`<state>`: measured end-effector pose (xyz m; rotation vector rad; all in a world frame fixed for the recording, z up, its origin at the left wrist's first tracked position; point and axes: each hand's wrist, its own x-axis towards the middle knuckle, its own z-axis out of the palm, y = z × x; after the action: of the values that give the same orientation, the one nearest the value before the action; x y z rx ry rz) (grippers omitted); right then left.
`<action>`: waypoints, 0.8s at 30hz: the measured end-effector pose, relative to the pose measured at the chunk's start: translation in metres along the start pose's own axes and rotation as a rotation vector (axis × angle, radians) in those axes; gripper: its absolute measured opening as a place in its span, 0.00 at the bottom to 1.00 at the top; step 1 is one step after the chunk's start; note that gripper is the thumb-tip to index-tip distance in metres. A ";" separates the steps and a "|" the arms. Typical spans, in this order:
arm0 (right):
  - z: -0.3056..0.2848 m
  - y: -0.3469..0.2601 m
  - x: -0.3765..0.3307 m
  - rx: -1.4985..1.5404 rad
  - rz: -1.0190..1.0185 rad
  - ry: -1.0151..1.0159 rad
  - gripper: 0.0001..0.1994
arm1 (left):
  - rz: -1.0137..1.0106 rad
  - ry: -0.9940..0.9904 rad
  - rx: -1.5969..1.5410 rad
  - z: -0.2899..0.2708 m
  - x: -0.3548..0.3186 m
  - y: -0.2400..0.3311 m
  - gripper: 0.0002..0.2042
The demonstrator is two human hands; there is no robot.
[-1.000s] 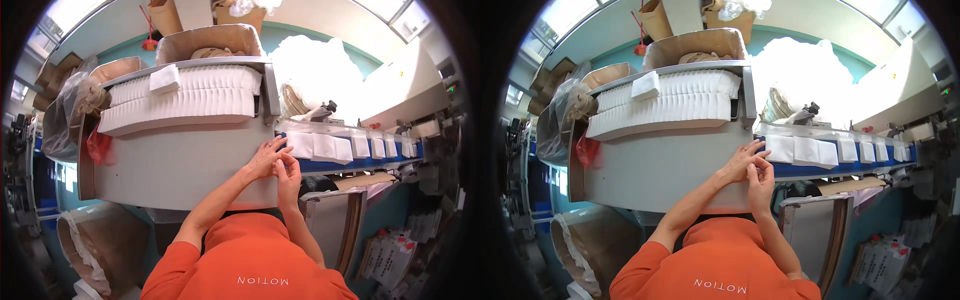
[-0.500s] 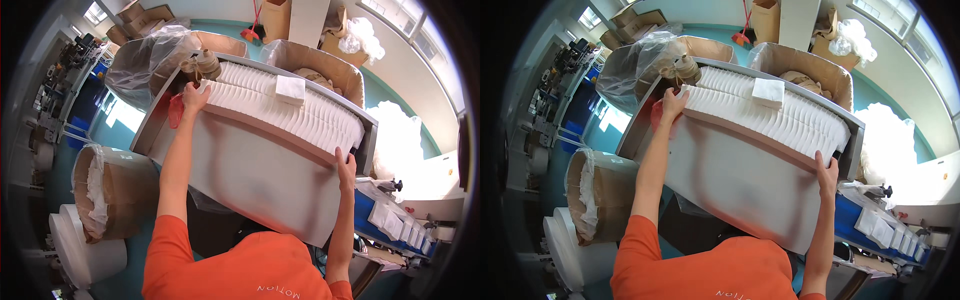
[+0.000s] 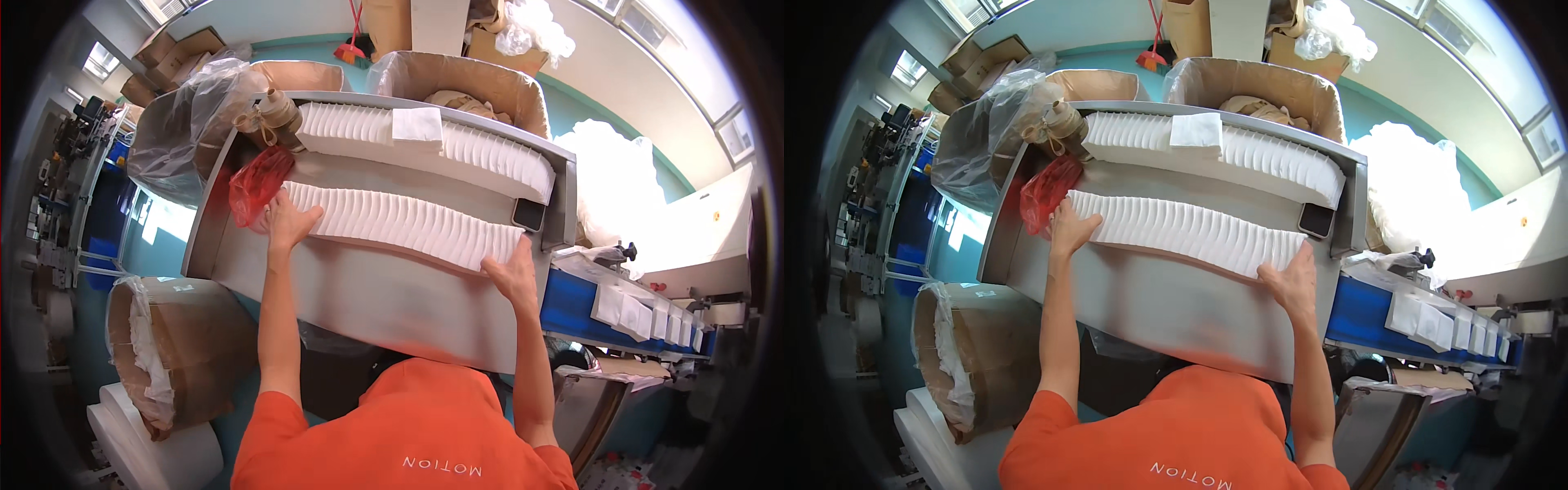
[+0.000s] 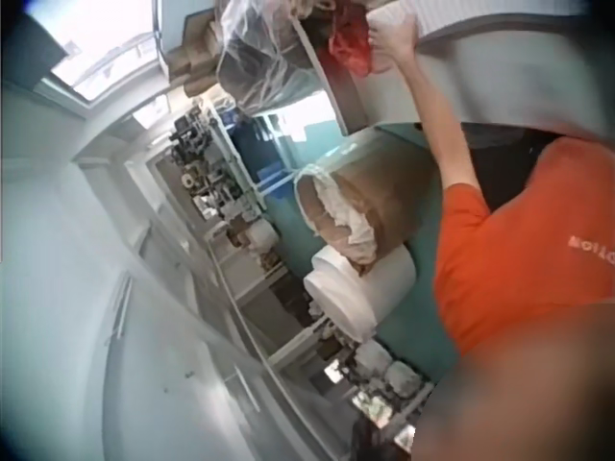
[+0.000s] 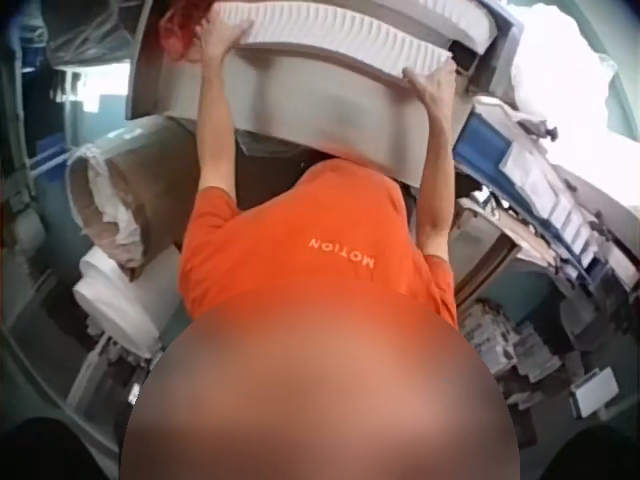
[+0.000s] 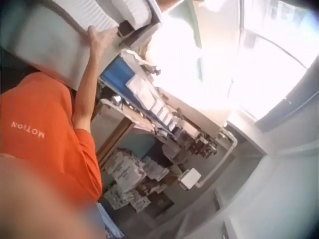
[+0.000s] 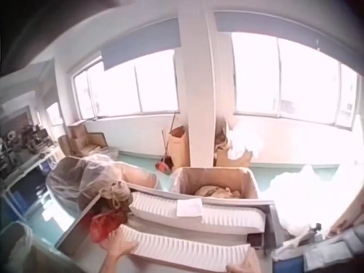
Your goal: Organizing and stacking folded paper products from a production line conveyor.
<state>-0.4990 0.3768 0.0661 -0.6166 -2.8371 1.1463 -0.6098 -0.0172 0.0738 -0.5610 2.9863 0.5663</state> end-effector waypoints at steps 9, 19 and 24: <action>-0.042 0.106 -0.076 0.613 0.251 0.058 0.19 | -0.113 0.081 -0.102 -0.026 -0.054 -0.056 0.36; -0.059 0.150 -0.107 1.181 0.535 -0.054 0.17 | -0.029 0.407 0.089 0.025 -0.042 -0.061 0.36; -0.055 0.128 -0.096 0.804 0.440 -0.076 0.29 | -0.088 0.413 0.049 0.004 -0.027 -0.064 0.28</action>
<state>-0.3565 0.4614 0.0327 -1.1259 -2.0130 2.2070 -0.5621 -0.0620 0.0514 -0.8996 3.3205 0.4122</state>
